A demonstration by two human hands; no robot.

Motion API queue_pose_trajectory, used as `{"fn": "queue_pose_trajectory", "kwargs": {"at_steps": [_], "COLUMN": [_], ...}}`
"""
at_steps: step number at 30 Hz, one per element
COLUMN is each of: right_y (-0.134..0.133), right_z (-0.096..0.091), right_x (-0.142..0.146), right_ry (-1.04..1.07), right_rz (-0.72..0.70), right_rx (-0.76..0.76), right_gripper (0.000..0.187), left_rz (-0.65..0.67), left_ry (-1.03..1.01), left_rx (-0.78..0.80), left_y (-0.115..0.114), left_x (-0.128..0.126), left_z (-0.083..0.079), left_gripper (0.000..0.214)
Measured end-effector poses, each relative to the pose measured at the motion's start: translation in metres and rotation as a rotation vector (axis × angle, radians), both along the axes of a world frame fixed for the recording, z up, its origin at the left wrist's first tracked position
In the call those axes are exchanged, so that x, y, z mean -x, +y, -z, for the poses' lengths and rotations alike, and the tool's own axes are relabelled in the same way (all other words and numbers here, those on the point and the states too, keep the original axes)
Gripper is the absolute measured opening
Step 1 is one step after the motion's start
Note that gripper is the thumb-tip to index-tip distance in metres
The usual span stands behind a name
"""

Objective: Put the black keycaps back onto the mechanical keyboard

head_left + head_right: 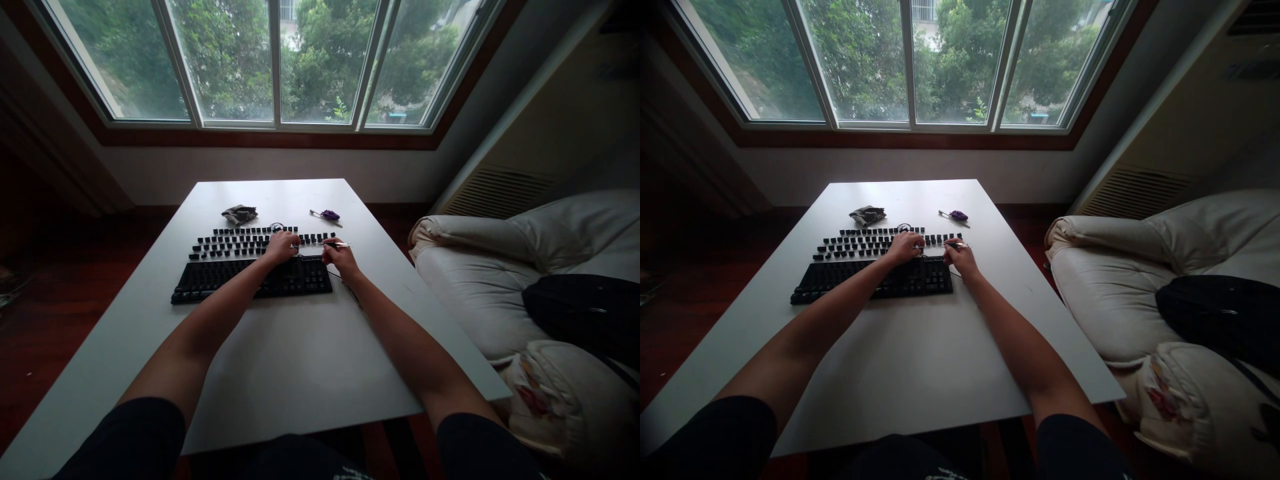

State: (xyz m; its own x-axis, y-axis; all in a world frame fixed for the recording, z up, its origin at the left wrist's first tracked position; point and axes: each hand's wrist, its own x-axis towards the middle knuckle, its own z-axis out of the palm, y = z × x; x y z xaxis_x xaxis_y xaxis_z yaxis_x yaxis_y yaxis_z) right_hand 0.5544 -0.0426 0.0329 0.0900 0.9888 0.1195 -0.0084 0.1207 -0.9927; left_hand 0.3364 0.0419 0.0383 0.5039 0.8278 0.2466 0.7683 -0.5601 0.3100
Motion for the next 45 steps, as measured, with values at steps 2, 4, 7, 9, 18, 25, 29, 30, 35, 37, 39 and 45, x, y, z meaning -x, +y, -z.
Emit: {"fn": "queue_pose_trajectory", "kwargs": {"at_steps": [2,4,7,9,18,25,29,30,35,37,39,45], "right_y": [-0.002,-0.003,-0.003,-0.002,-0.004,-0.003,-0.004,-0.004,-0.004,-0.005,-0.006,-0.017], "right_z": [-0.004,-0.007,-0.011,-0.013,-0.023,-0.012,-0.007,-0.005,-0.001,-0.002,-0.006,-0.027], "right_x": [0.0,0.0,0.0,0.0,-0.002,0.0,0.004,0.005,0.006,0.004,0.001,-0.002], "right_ry": [0.021,0.047,0.063,0.037,-0.037,-0.222,-0.255,-0.265,-0.273,-0.279,-0.331,-0.617], "right_rz": [-0.046,-0.056,-0.052,-0.075,-0.21,-0.263,-0.252,-0.247,-0.259,-0.297,-0.333,-0.41], "right_rx": [0.029,0.026,0.001,-0.01,-0.028,-0.072,-0.087,-0.098,-0.11,-0.097,-0.104,-0.256], "right_gripper": [0.037,0.038,0.036,0.034,0.034,0.032,0.03,0.029,0.027,0.027,0.024,0.013], "left_rz": [-0.01,-0.009,0.013,0.042,0.174,0.196,0.196,0.195,0.193,0.192,0.192,0.19], "left_ry": [-0.025,-0.049,-0.086,-0.112,-0.118,-0.078,-0.062,-0.06,-0.058,-0.056,-0.057,-0.068], "left_rx": [-0.01,-0.015,-0.019,-0.028,-0.037,-0.029,-0.048,-0.05,-0.051,-0.051,-0.052,-0.059], "left_y": [-0.006,-0.014,-0.029,-0.041,-0.087,-0.095,-0.096,-0.096,-0.097,-0.097,-0.097,-0.097], "left_x": [0.003,0.006,0.009,0.01,0.009,0.01,0.01,0.01,0.01,0.01,0.011,0.011], "left_z": [-0.002,-0.004,-0.005,-0.006,-0.008,-0.003,-0.002,-0.001,-0.002,-0.001,-0.001,0.002], "left_gripper": [0.022,0.021,0.018,0.016,0.015,0.018,0.018,0.018,0.019,0.019,0.019,0.02]}}
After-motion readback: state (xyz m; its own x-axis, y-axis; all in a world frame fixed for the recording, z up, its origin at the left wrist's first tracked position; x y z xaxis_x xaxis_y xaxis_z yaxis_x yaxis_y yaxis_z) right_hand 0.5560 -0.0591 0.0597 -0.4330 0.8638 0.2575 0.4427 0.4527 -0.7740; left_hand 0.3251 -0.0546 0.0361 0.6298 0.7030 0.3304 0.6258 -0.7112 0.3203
